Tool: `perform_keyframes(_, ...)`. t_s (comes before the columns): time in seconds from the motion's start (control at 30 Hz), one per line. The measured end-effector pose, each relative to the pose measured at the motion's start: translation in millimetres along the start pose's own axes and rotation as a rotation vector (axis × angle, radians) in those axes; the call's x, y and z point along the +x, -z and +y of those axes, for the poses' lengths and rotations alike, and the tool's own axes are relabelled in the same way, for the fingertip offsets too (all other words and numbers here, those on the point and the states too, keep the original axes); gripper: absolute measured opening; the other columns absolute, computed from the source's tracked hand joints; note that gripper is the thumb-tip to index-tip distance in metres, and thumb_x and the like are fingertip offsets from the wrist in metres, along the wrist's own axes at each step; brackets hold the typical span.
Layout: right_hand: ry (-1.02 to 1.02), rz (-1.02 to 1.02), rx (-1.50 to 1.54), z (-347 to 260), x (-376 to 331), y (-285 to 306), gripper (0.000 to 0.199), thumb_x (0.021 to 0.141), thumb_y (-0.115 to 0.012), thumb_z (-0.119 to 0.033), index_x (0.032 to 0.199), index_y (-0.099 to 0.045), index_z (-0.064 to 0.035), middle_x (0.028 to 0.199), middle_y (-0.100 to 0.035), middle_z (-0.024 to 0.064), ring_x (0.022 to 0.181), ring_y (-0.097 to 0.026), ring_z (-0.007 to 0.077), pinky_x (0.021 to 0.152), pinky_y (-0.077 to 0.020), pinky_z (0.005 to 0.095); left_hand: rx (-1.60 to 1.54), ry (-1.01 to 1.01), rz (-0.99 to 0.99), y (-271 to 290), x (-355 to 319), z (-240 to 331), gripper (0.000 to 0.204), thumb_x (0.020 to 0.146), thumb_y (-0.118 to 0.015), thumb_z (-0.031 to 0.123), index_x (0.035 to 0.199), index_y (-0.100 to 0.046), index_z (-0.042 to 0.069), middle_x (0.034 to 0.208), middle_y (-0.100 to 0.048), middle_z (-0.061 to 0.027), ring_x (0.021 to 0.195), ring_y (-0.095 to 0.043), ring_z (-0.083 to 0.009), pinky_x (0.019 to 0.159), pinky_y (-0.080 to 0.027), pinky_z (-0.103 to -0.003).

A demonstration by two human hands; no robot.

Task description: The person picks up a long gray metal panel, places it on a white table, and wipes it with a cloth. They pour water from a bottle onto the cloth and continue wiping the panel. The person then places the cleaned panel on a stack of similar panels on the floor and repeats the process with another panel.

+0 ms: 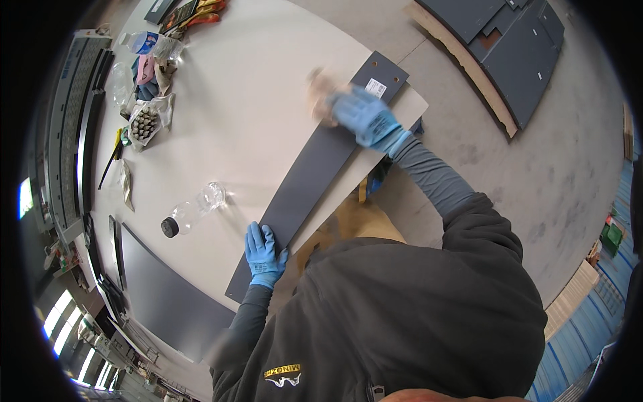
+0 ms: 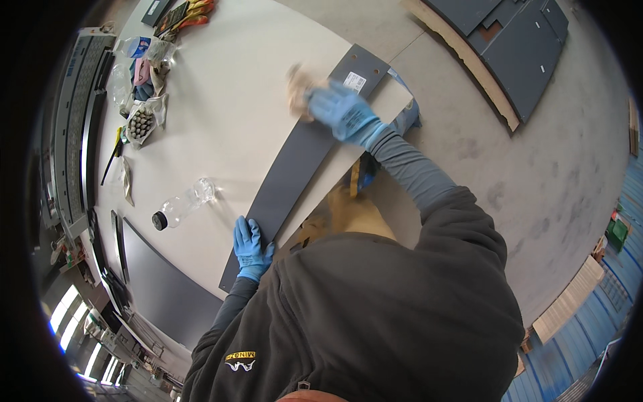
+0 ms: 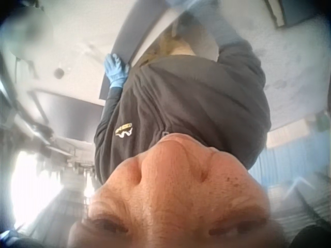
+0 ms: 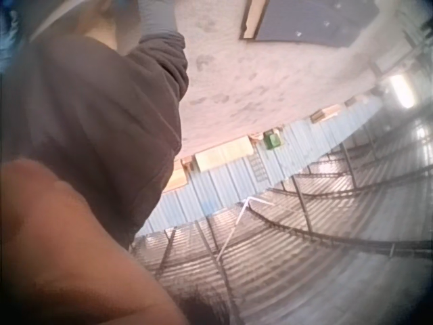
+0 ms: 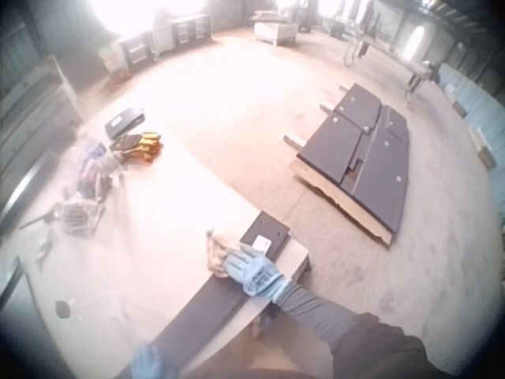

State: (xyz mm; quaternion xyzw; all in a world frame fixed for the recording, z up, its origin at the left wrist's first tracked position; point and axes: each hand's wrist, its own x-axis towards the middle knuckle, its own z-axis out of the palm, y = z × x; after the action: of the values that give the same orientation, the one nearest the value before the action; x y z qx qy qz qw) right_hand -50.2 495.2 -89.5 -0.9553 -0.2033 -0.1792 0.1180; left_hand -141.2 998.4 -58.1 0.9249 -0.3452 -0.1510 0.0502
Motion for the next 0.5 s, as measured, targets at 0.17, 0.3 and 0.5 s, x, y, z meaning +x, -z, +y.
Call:
perform_keyframes(0.17,-0.410,0.255,0.013,85.8,3.7,-8.8,0.041,0.088,-0.062,-0.012,0.129,-0.070,-0.0065,0.123,-0.073,0.0168,0.113,-0.068,0.0372,0.102,-0.0526,0.0475,0.000,0.011,-0.003,-2.3,-1.8,-3.1,0.105,0.082,-0.079,0.039,0.167,-0.027,0.006,0.169,-0.024,-0.0308,0.153,-0.031,-0.0508,0.125,-0.030,-0.060)
perform_keyframes(0.3,-1.354,0.293,0.254,164.7,-7.5,15.6,0.033,0.096,-0.057,-0.018,0.122,-0.075,-0.0094,0.113,-0.077,0.0195,0.104,-0.074,0.0355,0.089,-0.0569,0.0437,-0.017,-0.030,0.061,-1.4,-1.6,-5.3,0.102,0.080,-0.081,0.039,0.164,-0.033,0.004,0.167,-0.028,-0.0300,0.151,-0.033,-0.0491,0.124,-0.030,-0.059)
perform_keyframes(0.5,-1.337,0.840,0.719,92.7,-63.7,43.2,0.043,0.100,-0.061,-0.002,0.141,-0.059,0.0086,0.130,-0.068,0.0151,0.113,-0.065,0.0231,0.101,-0.0504,0.0327,0.013,-0.036,0.004,10.7,3.3,-4.5,0.103,0.077,-0.081,0.042,0.160,-0.037,-0.001,0.161,-0.036,-0.0319,0.143,-0.041,-0.0506,0.118,-0.036,-0.059)
